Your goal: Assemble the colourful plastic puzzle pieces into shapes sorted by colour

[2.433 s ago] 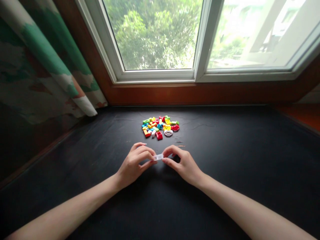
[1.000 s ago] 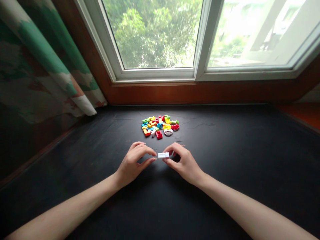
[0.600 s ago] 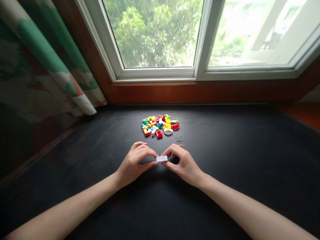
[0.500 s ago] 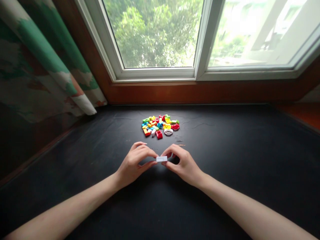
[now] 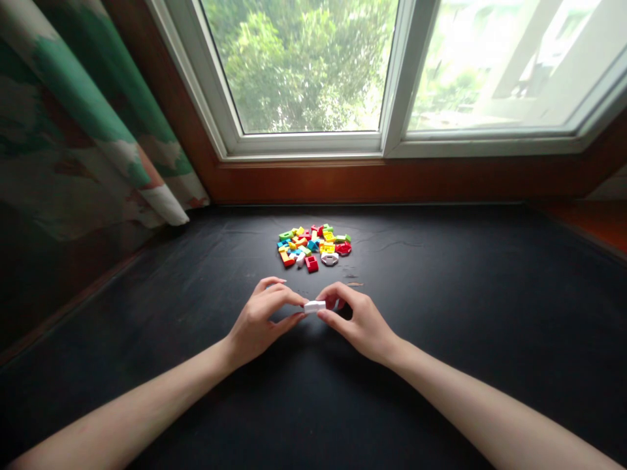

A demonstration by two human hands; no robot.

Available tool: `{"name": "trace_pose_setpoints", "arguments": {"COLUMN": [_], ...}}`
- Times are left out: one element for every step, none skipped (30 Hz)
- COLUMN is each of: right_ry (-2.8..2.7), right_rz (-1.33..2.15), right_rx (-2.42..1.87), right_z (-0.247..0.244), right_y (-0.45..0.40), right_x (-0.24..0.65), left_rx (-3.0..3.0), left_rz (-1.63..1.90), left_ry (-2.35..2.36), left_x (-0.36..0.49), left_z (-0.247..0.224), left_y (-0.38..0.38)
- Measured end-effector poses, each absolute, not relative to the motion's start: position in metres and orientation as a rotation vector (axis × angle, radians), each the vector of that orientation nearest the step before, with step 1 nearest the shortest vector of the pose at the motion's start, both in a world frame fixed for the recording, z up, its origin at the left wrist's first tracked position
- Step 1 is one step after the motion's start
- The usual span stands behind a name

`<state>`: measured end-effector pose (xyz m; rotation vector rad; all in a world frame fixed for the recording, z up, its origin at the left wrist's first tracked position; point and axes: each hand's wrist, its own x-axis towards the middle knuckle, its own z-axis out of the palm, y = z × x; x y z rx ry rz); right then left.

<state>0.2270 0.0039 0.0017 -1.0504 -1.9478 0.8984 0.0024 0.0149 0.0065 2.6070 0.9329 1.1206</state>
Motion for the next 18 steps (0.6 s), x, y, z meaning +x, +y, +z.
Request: {"name": "trace_pose_setpoints", "arguments": {"right_ry": [-1.948,-1.945,-1.941,-1.933,-1.923,-1.915,-1.908,-1.903,-1.9,-1.899,-1.899,-1.898,-1.897,-1.897,-1.896,-1.894,-1.893,-1.892], "right_rz": [0.901,0.903,0.904,0.905,0.906,0.906,0.908,0.91,0.913,0.918,0.923,0.929,0.934,0.938,0.94,0.943,0.945,0.949], "right_rx": [-1.042,-1.031,-1.02,-1.009,-1.001,-0.995,-0.991,-0.989,-0.986,-0.983,-0.979,-0.975,-0.973,-0.973,-0.973,-0.974,-0.972,-0.97], "right_z": [0.0011,0.0005,0.0,-0.0005,-0.0008,-0.0011,-0.0012,-0.0011,-0.001,-0.0009,-0.0008,-0.0007,-0.0008,-0.001,-0.0013,-0.0017,-0.0022,-0.0025], "right_y": [0.004,0.0042,0.0042,0.0041,0.004,0.0037,0.0035,0.0032,0.003,0.0029,0.0029,0.0031,0.0033,0.0036,0.0039,0.0041,0.0043,0.0045], "right_x": [0.2272,0.2273,0.2274,0.2274,0.2273,0.2273,0.2272,0.2271,0.227,0.2269,0.2267,0.2264,0.2262,0.2259,0.2258,0.2257,0.2258,0.2259], "left_rx": [2.602,2.597,2.591,2.583,2.575,2.568,2.564,2.563,2.566,2.569,2.572,2.574,2.577,2.581,2.587,2.595,2.605,2.613], "left_rz": [1.136,1.149,1.157,1.159,1.156,1.15,1.143,1.132,1.121,1.111,1.105,1.104,1.111,1.122,1.134,1.143,1.151,1.157], "left_ry": [0.931,0.929,0.928,0.93,0.935,0.942,0.949,0.954,0.956,0.953,0.947,0.94,0.933,0.925,0.919,0.915,0.913,0.913], "left_x": [0.0023,0.0023,0.0022,0.0021,0.0021,0.002,0.002,0.0019,0.0019,0.0018,0.0018,0.0018,0.0018,0.0019,0.0019,0.002,0.0021,0.0022], "left_z": [0.0058,0.0052,0.0046,0.0042,0.0039,0.0038,0.0038,0.0039,0.0041,0.0042,0.0044,0.0044,0.0044,0.0043,0.0041,0.004,0.0039,0.0038], "left_y": [0.0152,0.0154,0.0156,0.0157,0.0158,0.0158,0.0159,0.0159,0.0159,0.0158,0.0158,0.0157,0.0157,0.0156,0.0155,0.0154,0.0153,0.0152]}}
